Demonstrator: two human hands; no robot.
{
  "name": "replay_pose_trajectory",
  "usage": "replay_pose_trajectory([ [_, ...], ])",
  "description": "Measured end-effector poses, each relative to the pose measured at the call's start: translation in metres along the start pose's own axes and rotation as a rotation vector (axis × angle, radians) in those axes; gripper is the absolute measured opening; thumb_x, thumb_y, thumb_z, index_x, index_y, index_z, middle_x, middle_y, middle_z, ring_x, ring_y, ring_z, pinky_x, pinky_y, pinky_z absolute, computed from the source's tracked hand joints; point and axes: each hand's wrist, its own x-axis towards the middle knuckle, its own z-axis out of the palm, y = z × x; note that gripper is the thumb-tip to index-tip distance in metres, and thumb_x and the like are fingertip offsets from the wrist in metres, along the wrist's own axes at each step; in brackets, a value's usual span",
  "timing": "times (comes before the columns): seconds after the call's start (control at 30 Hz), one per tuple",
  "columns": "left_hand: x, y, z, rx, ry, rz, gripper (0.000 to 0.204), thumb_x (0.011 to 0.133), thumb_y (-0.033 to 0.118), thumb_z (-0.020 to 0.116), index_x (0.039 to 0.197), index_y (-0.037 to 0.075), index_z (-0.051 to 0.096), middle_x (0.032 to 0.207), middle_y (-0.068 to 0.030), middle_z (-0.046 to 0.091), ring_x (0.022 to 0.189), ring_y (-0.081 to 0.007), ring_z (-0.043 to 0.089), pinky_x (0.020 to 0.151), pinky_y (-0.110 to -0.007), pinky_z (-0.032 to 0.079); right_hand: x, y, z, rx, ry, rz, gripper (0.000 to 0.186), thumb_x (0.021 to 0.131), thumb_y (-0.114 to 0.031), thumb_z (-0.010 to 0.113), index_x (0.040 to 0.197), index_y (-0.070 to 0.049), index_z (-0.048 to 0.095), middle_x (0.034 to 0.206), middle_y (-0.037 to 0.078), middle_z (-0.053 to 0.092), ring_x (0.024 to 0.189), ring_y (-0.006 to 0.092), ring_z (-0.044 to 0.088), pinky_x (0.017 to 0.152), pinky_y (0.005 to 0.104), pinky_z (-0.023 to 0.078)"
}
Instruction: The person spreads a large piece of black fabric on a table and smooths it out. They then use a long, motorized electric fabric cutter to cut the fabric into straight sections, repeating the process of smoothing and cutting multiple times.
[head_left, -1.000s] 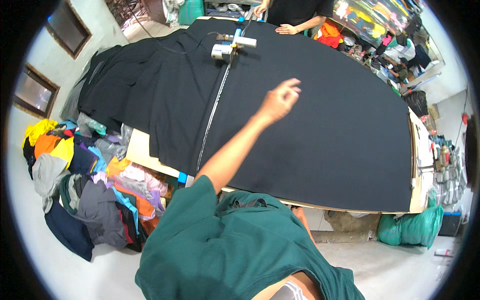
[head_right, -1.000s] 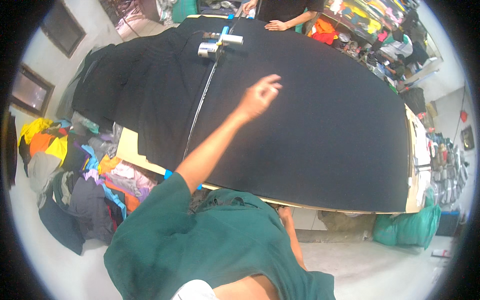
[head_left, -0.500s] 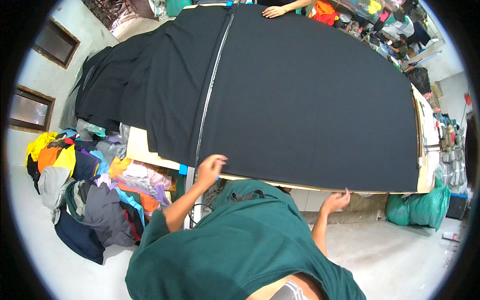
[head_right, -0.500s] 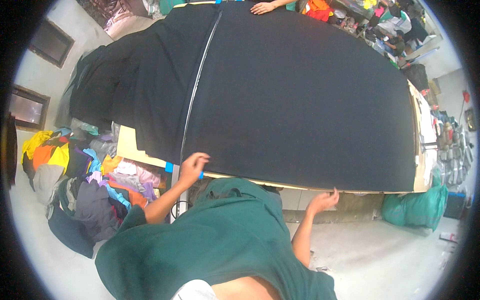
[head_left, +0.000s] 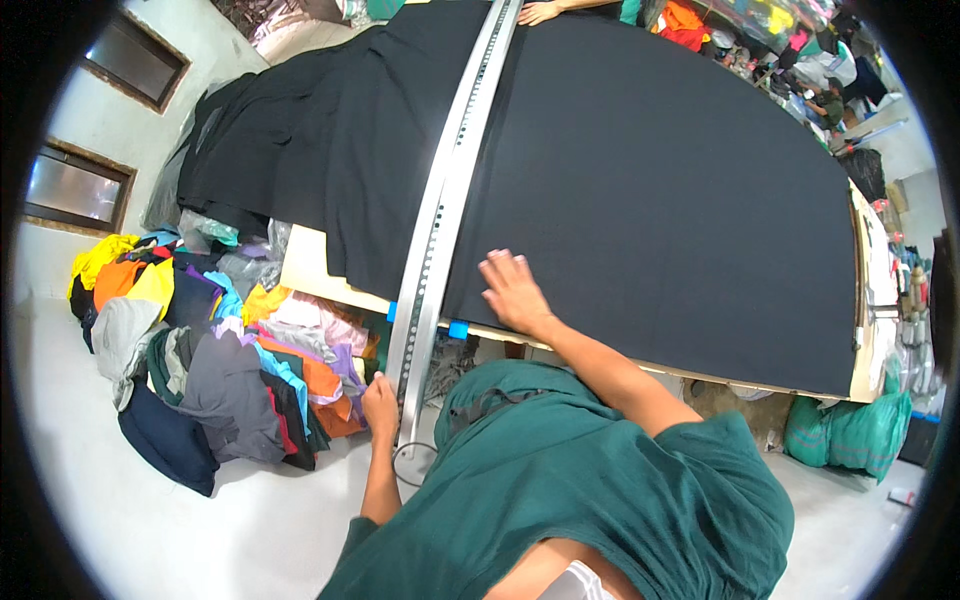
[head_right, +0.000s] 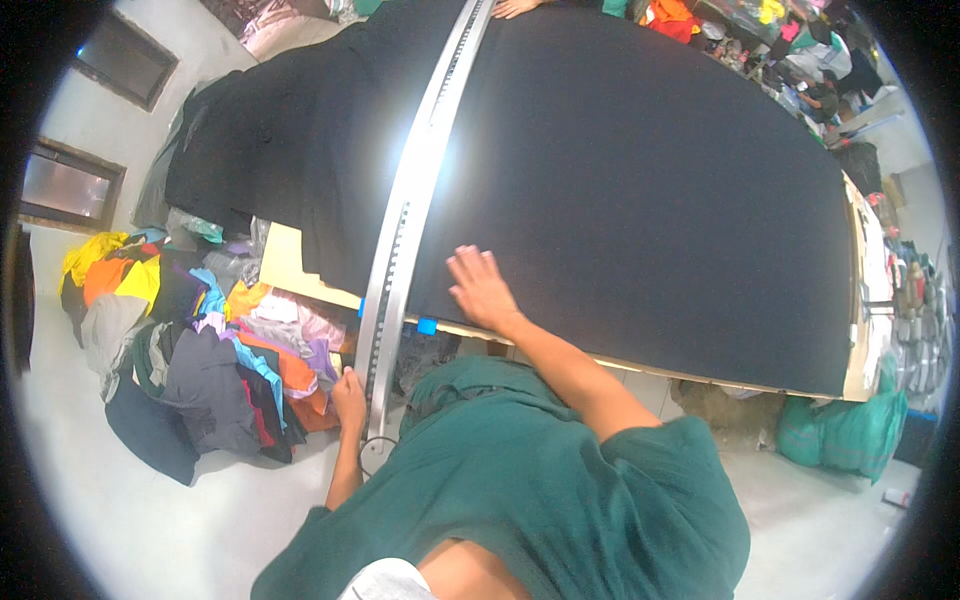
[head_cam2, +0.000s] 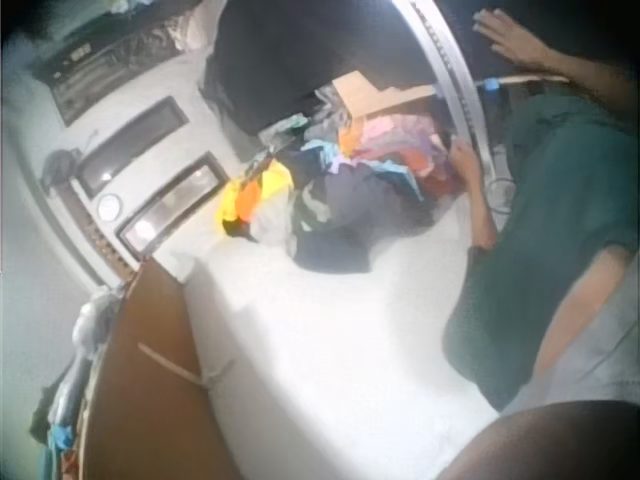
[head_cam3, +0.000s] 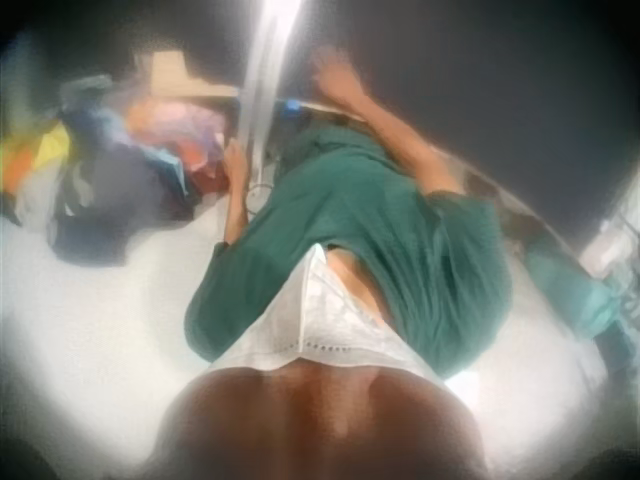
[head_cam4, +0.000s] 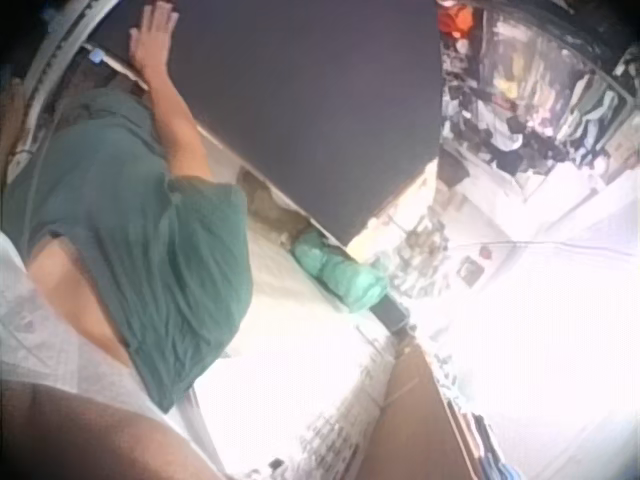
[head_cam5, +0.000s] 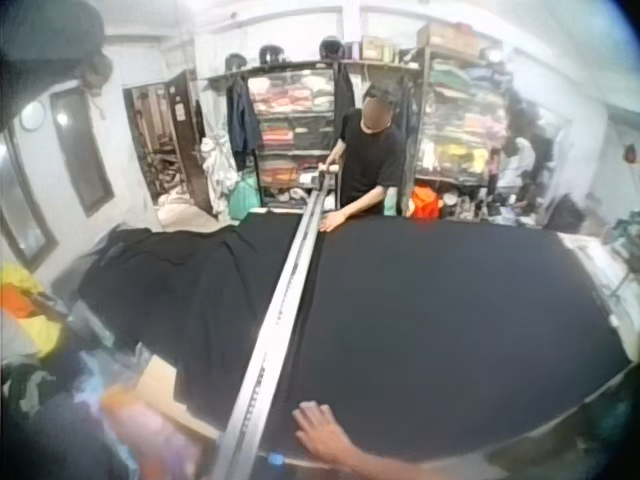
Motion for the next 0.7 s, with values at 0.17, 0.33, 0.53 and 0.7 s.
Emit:
replay_pose_trajectory([
  [0.17, -0.01, 0.016, -0.031, -0.024, 0.027, 0.066, 0.063, 0.113, 0.043, 0.046, 0.074, -0.006, 0.057, 0.063, -0.0234, 0.053, 0.057, -0.0352, 0.053, 0.06, -0.051, 0.039, 0.056, -0.039, 0.032, 0.017, -0.123, -0.295, 0.055, 0.113, -0.042, 0.041, 0.156, -0.009, 0.049, 0.168, 0.023, 0.035, 0.159, 0.039, 0.027, 0.132, 0.0593, 0.013],
  [0.33, 0.0, 0.004, -0.015, 0.063, 0.036, 0.055, 0.064, 0.113, 0.043, 0.045, 0.074, -0.006, 0.059, 0.065, -0.0266, 0.056, 0.057, -0.0403, 0.052, 0.06, -0.053, 0.039, 0.065, -0.042, 0.034, 0.013, -0.296, -0.437, 0.054, 0.114, -0.042, 0.039, 0.158, -0.013, 0.047, 0.17, 0.02, 0.034, 0.161, 0.0362, 0.025, 0.133, 0.0592, 0.012],
  [0.53, 0.007, -0.003, 0.008, 0.05, 0.071, 0.107, 0.067, 0.114, 0.042, 0.043, 0.071, -0.006, 0.058, 0.064, -0.0282, 0.056, 0.058, -0.0458, 0.055, 0.059, -0.054, 0.038, -0.024, 0.008, -0.006, 0.108, -0.175, -0.118, 0.054, 0.114, -0.037, 0.041, 0.162, -0.013, 0.042, 0.171, 0.021, 0.03, 0.162, 0.037, 0.023, 0.133, 0.0573, 0.013],
  [0.7, 0.007, 0.001, 0.008, 0.097, 0.039, 0.117, 0.068, 0.114, 0.044, 0.041, 0.072, -0.006, 0.058, 0.063, -0.0278, 0.055, 0.058, -0.0457, 0.053, 0.06, -0.054, 0.038, -0.027, 0.055, -0.023, -0.005, 0.029, 0.019, 0.052, 0.112, -0.03, 0.05, 0.158, -0.008, 0.047, 0.168, 0.022, 0.036, 0.159, 0.039, 0.029, 0.131, 0.0581, 0.019],
])
